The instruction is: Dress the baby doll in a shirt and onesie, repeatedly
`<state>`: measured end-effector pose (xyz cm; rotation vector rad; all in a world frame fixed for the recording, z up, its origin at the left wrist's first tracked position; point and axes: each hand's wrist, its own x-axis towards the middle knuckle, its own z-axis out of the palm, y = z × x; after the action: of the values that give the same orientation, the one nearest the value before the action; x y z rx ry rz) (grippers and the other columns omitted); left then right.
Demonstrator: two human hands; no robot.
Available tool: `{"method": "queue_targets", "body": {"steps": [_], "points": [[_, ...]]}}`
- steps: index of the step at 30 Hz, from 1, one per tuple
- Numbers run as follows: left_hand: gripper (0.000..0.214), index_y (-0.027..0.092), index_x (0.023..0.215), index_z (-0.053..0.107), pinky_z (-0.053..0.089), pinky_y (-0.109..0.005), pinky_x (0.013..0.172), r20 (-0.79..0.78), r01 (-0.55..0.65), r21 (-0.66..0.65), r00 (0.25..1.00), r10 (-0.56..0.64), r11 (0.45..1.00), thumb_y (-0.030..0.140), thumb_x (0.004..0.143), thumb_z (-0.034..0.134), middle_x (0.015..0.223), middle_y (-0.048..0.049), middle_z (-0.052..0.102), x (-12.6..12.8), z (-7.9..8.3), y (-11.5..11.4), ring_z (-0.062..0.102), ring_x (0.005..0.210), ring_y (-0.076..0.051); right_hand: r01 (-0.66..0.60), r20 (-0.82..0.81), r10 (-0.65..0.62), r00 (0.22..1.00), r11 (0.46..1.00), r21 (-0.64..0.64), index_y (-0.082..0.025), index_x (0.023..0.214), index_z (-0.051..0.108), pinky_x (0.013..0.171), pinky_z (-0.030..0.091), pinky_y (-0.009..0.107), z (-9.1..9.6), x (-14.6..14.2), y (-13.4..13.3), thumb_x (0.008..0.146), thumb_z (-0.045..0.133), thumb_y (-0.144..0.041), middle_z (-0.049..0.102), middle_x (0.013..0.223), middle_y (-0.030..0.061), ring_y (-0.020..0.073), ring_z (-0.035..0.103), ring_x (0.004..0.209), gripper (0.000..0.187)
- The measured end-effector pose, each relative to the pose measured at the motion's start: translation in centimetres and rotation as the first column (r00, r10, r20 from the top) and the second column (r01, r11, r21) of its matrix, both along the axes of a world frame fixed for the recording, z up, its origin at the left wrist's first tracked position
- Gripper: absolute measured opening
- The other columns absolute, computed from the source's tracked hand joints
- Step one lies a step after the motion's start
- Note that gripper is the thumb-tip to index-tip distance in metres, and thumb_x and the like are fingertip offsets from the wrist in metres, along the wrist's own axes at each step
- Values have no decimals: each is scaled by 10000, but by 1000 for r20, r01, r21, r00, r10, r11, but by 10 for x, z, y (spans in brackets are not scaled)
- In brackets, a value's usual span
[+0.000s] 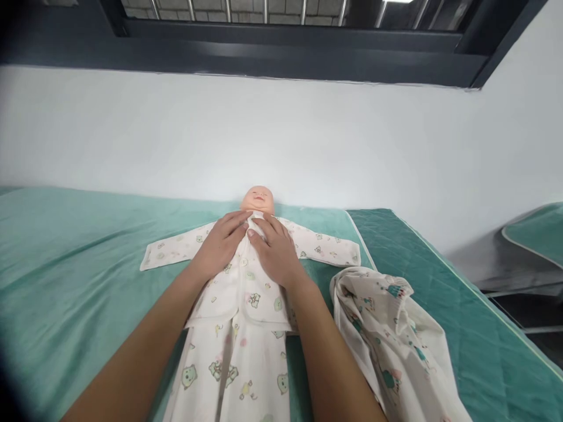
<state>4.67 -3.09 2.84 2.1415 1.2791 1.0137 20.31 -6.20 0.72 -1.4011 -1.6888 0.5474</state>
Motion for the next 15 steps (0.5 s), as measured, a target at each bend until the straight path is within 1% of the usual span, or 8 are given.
{"method": "queue_targets", "body": {"steps": [4, 7, 11, 13, 15], "points": [[416, 324, 1329, 596, 329, -418, 1157, -13, 3, 2, 1000, -2, 1000, 366, 983, 370, 1433, -7, 535, -1, -1, 1, 440, 1355, -225, -9, 6, 9, 1000, 1000, 3, -340, 1372, 534, 1201, 189, 542, 1, 0, -1, 958, 442, -487, 405, 1541, 18, 273, 295, 1457, 449], [410, 332, 1309, 615, 327, -426, 1158, -22, 12, -2, 1000, -12, 1000, 372, 984, 368, 1444, -10, 523, -1, 0, 0, 434, 1360, -232, -9, -35, 9, 999, 1000, -12, -347, 1361, 536, 1201, 185, 533, 3, -2, -3, 944, 467, -477, 422, 1529, 12, 267, 298, 1455, 441], [392, 349, 1273, 637, 306, -428, 1169, -21, 18, -9, 1000, -18, 1000, 370, 981, 376, 1452, 6, 515, -2, 1, -2, 422, 1374, -229, 59, -144, -62, 988, 998, -25, -299, 1300, 547, 1168, 262, 500, 7, -5, -6, 899, 531, -476, 526, 1425, 38, 259, 402, 1376, 439], [404, 342, 1326, 590, 315, -427, 1161, 0, 3, -12, 1000, -3, 1000, 367, 973, 396, 1444, -1, 523, -2, 1, -3, 431, 1366, -227, 86, -173, -92, 981, 995, -44, -279, 1283, 540, 1144, 294, 495, 8, -6, -7, 881, 549, -487, 552, 1386, 51, 263, 432, 1343, 453], [423, 326, 1363, 552, 342, -422, 1143, 23, -11, -15, 1000, 11, 1000, 369, 965, 416, 1428, -15, 537, -2, 1, -3, 449, 1349, -227, 89, -187, -96, 978, 995, -45, -277, 1264, 545, 1128, 308, 492, 8, -6, -7, 875, 555, -491, 564, 1367, 52, 265, 444, 1326, 444]]}}
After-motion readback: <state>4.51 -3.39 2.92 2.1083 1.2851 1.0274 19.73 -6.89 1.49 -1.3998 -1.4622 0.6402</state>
